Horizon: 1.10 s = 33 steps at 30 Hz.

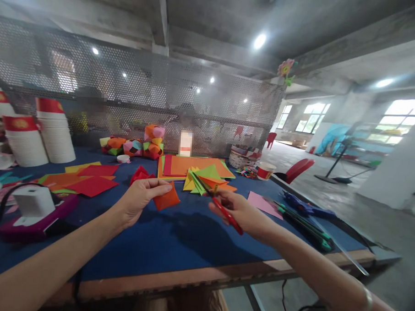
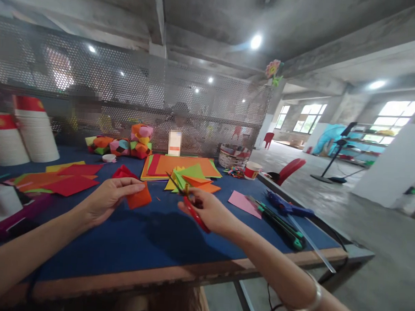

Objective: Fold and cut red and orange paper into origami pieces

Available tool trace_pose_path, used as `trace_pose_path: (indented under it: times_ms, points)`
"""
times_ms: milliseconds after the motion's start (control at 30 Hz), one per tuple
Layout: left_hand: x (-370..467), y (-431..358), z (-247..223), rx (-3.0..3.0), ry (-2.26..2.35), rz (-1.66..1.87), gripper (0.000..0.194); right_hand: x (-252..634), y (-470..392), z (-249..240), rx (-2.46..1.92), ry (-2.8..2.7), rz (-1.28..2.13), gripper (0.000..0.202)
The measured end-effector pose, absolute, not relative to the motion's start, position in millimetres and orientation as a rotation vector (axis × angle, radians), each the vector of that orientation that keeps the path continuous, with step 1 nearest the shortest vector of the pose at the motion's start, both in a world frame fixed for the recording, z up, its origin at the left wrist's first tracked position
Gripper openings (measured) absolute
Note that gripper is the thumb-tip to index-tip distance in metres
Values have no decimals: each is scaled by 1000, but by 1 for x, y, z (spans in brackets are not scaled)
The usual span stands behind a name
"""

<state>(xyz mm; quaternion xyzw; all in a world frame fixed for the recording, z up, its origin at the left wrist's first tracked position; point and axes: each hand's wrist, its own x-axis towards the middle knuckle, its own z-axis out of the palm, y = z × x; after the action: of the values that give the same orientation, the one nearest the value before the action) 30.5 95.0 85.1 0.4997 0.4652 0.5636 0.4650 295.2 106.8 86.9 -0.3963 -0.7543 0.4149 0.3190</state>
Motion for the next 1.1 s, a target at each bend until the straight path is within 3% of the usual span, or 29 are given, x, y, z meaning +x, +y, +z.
trace_pose_path:
  times_ms: [200,433,1100]
  points:
    - [20,94,93,1234,1147,1433,31,221,130,92,-770,-2004,1238,58]
    - [17,94,96,1177,1120,1501,26,210,122,82,-775,-1930,1485,65]
    - [23,91,96,1098,1122,1554,19,210,124,76,-704,-2087,1208,59]
